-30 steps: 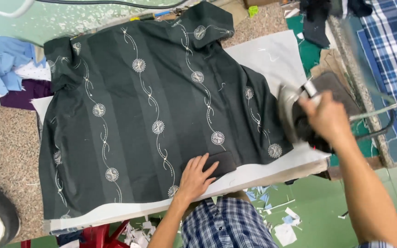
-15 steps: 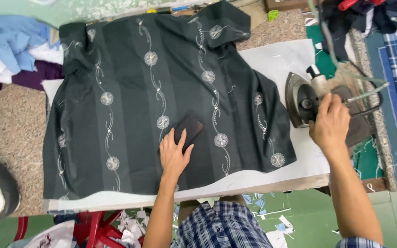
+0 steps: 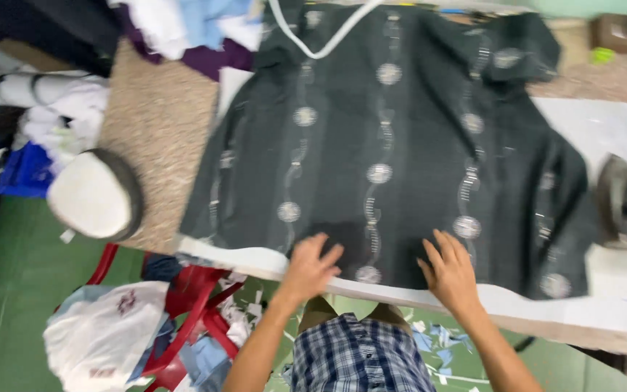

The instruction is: The person irons a dark patterned shirt on a white-covered ironing table. They repeatedly smooth the fabric, use a steam iron, and adjust the shirt's position to press different sections, including the body and sleeves. A small padded pressing block is used for detailed areas.

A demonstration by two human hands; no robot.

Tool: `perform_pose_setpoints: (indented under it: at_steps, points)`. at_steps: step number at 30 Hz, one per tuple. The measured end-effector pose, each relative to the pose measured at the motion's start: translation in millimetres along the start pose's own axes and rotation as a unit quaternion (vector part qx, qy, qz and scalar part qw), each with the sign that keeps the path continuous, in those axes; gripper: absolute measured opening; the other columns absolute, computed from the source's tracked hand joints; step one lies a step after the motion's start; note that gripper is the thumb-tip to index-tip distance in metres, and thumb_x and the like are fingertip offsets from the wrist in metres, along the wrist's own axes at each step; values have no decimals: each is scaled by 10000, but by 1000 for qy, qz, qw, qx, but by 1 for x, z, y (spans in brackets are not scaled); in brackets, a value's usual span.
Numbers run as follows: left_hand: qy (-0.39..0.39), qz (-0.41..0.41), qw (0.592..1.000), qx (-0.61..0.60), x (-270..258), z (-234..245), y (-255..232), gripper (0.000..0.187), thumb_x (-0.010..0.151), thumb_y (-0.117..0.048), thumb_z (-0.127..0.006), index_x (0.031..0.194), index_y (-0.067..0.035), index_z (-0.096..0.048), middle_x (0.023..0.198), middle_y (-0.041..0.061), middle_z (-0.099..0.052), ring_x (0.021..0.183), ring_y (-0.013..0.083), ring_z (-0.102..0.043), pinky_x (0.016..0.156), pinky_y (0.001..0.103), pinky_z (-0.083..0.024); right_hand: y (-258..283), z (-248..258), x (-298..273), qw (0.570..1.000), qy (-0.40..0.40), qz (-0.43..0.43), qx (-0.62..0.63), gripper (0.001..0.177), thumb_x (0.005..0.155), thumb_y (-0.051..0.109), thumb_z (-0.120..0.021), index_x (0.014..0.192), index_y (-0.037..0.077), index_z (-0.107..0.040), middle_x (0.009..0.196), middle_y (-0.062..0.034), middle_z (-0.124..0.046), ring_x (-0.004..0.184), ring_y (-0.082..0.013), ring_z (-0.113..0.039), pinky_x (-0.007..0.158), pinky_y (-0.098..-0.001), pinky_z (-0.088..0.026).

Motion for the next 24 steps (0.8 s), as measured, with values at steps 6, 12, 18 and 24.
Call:
perform_pose_setpoints:
  at_steps: [6, 12, 18, 24]
  points:
    - [-216, 274, 920, 180, -86, 166, 186, 460, 939, -323, -701, 1341, -106, -648, 1242, 307, -516, 974, 483, -548, 873, 578, -445, 83, -27, -11, 995, 87, -33, 26, 449, 915, 256, -687, 1291, 25, -610, 1403, -247, -567, 1303, -424, -552, 1099, -524, -494]
    - [-210, 451, 838, 225, -143, 179, 294, 514, 977, -393, -682, 1400, -102, -666, 1279, 348, -534, 1099, 507, -491, 969, 620, -413, 111, -31, -31, 992, 87, -91, 3, 446, 908, 272, -681, 1276, 25, -636, 1395, -259, -593, 1302, -427, -561, 1108, -518, -491]
    - [-205, 404, 855, 253, -150, 153, 306, 505, 997, -440, -650, 1386, -121, -689, 1245, 375, -559, 1015, 527, -517, 914, 629, -434, 108, -22, -48, 991, 87, -105, -9, 420, 946, 268, -643, 1285, 21, -622, 1369, -261, -600, 1266, -425, -565, 1051, -511, -506]
    - [-231, 304, 857, 347, -127, 170, 237, 526, 1085, -450, -604, 1326, -1, -739, 1390, 356, -565, 1215, 507, -560, 941, 622, -463, 77, 3, -92, 988, 89, -122, 17, 332, 970, 230, -634, 1244, 43, -610, 1319, -219, -600, 1181, -404, -587, 997, -524, -508]
Point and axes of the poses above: each hand's wrist, its own x-axis towards the middle knuckle, its own z-axis out of the back of the hand, y = z × x, the point moved 4 cm from there along x, towards the middle knuckle
